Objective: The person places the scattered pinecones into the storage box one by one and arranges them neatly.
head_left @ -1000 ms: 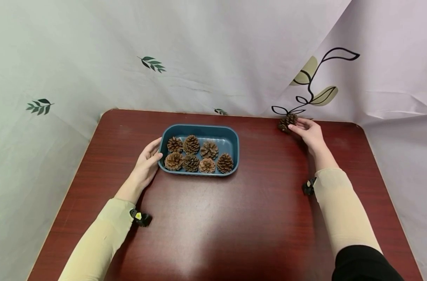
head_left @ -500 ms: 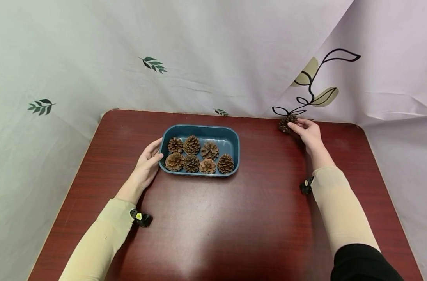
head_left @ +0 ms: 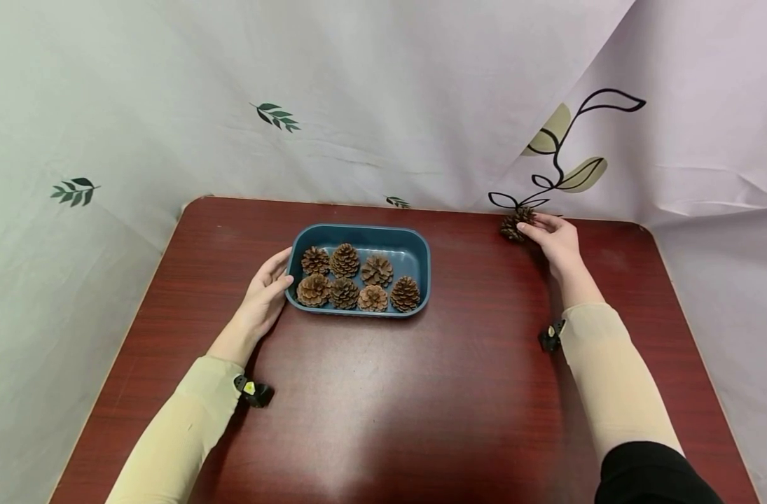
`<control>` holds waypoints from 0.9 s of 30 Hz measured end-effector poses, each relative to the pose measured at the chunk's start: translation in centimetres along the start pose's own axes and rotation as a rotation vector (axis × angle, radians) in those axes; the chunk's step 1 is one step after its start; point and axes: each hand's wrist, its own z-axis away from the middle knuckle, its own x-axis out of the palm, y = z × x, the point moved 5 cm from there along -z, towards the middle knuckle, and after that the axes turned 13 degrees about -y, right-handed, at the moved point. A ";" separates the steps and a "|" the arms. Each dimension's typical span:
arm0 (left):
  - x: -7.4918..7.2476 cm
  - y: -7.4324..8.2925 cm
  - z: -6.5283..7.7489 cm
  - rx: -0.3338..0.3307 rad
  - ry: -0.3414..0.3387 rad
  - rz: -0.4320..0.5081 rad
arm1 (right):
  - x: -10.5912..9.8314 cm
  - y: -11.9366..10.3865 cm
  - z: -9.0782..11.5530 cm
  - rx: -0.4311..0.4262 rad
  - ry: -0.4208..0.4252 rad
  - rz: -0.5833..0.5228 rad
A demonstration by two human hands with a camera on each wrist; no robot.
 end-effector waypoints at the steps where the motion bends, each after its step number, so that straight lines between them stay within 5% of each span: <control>1: 0.0 0.0 0.0 0.000 0.000 0.000 | 0.0 0.0 0.1 -0.002 -0.002 0.002; 17: 0.0 -0.1 -0.1 0.005 0.001 -0.008 | 1.4 -1.7 1.8 -0.043 -0.057 0.071; 27: -0.1 -0.1 -0.1 0.016 0.002 0.003 | 2.9 -2.7 2.1 -0.166 -0.106 -0.032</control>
